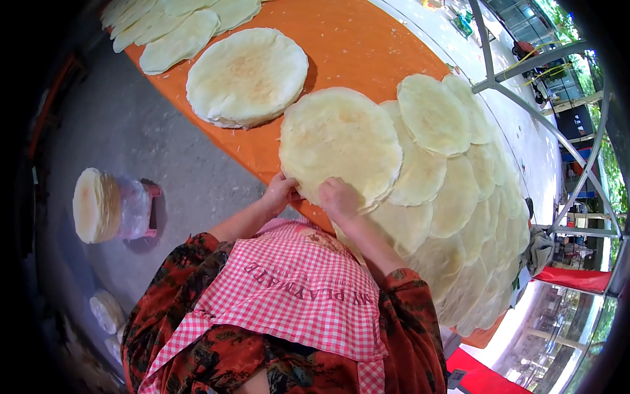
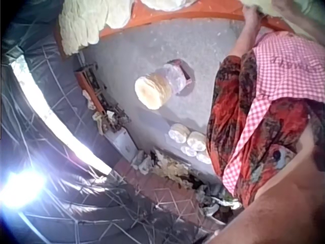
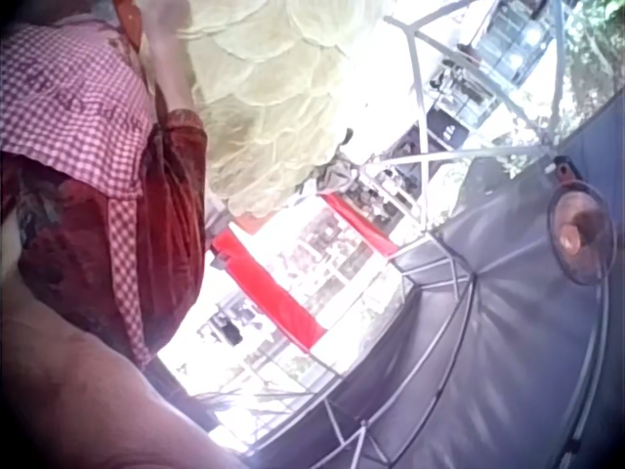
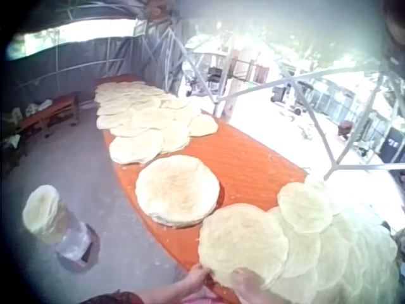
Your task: The person peels thin dough sheets from a large overlapping arrangement on a table and stacks them into several distinct piles by hand.
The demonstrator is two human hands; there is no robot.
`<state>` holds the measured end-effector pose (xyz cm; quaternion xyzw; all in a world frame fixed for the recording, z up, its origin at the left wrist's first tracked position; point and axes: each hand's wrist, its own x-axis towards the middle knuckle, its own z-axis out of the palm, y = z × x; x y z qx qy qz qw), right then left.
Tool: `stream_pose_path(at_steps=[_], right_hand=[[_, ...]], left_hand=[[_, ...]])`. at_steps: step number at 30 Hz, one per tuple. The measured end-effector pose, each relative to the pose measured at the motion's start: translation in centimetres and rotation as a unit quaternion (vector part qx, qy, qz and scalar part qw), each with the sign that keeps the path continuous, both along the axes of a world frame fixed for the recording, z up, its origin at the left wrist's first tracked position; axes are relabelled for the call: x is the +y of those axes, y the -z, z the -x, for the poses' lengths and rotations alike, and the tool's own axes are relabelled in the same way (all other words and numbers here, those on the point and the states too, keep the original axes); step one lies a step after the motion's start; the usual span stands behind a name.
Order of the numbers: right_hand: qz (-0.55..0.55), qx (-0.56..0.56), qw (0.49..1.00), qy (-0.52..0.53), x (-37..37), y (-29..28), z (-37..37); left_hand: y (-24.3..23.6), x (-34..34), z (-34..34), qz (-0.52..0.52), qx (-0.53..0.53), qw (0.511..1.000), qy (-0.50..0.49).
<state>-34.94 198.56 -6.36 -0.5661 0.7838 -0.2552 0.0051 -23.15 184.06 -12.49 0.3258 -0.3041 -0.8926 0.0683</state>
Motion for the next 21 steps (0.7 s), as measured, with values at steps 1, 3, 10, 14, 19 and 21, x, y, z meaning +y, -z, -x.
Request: stream_pose_path(at_steps=[1, 3, 10, 14, 19, 21], right_hand=[[0.002, 0.009, 1.0, -0.01, -0.3, -0.1, -0.2], [0.004, 0.018, 1.0, -0.024, -0.9, -0.8, -0.9], [-0.036, 0.062, 0.995, 0.068, -0.9, 1.4, 2.0], [-0.081, 0.065, 0.982, 0.158, -2.3, -8.1, 10.6], [0.022, 0.145, 0.987, 0.059, -3.2, -14.8, 5.7], [0.024, 0.131, 0.99, 0.037, -2.2, -9.2, 3.4]], left_hand=[[0.0, 0.0, 0.2, 0.001, 0.002, 1.0, 0.001], [0.1, 0.0, 0.1, 0.012, -0.005, 1.0, 0.013], [-1.9, 0.0, 0.2, 0.015, -0.02, 0.999, 0.022], [-2.1, -0.5, -0.3, -0.021, 0.025, 0.999, 0.042], [-0.3, -1.9, -1.9, -0.095, 0.147, 0.982, 0.071], [-0.6, -2.1, -1.9, -0.127, 0.168, 0.975, 0.072]])
